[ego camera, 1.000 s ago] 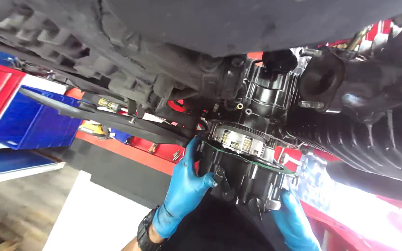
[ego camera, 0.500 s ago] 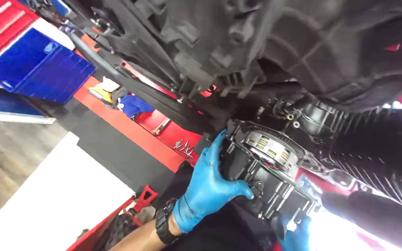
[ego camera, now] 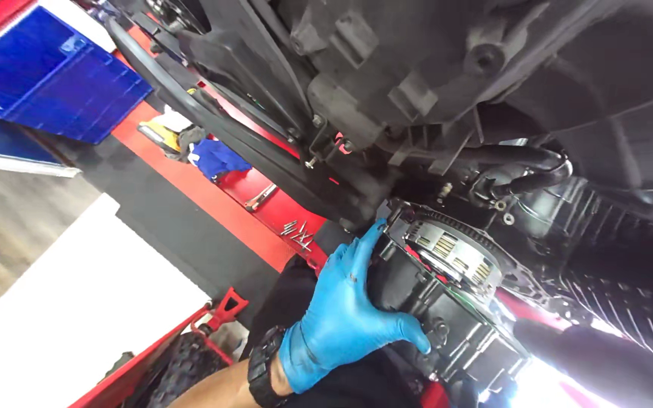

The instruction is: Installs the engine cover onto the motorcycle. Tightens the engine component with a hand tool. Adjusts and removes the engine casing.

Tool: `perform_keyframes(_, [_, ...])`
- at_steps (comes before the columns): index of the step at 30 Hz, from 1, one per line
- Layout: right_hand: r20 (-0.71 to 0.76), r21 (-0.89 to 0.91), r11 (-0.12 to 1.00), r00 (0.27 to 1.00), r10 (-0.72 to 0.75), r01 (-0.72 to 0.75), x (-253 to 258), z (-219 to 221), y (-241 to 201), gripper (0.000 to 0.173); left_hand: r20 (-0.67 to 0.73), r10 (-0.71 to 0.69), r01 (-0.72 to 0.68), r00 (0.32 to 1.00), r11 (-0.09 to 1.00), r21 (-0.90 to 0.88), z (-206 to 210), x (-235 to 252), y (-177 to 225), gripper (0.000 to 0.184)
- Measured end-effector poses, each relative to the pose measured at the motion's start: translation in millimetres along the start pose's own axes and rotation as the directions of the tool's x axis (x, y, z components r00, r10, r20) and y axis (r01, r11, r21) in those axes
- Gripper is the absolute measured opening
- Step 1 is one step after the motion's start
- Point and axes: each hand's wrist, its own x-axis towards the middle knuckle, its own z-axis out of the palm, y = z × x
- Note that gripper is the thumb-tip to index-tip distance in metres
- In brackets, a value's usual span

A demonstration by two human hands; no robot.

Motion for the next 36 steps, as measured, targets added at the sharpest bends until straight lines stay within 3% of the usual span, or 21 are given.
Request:
perform_keyframes(8, [-0.136,-0.083,0.996,0.990,-0.040,0.029,20,43,-6,0.036,0.044,-0.020,0.014,0.999,0.991,0.132,-4,7,2,0.120])
perform_keyframes(17, [-0.173,-0.044,0.999,0.985,-0.030,0.023,15,38,-1,0.036,0.072,-0.069,0.068,0.995,0.998,0.014,-3,4,-7,0.118])
perform_keyframes(20, [-0.124,-0.056,0.997,0.991,-0.053,0.046,12,34,3,0.036,0.111,-0.077,0.085,0.991,0.994,-0.067,-5,4,-12,0.119])
perform_keyframes(24, [-0.119,-0.178,0.978,0.984,-0.129,0.107,6,30,12,0.035,0.124,0.055,-0.030,0.991,0.981,-0.193,-7,5,-27,0.121])
perform_keyframes(30, [-0.126,-0.333,0.941,0.987,-0.103,0.056,-2,36,9,0.061,0.130,0.139,-0.095,0.982,0.951,-0.294,-9,2,-39,0.124])
perform_keyframes(36, [-0.080,-0.349,0.924,0.978,-0.193,0.154,-4,27,19,0.091,0.127,0.202,-0.161,0.971,0.946,-0.281,-6,-1,-40,0.127])
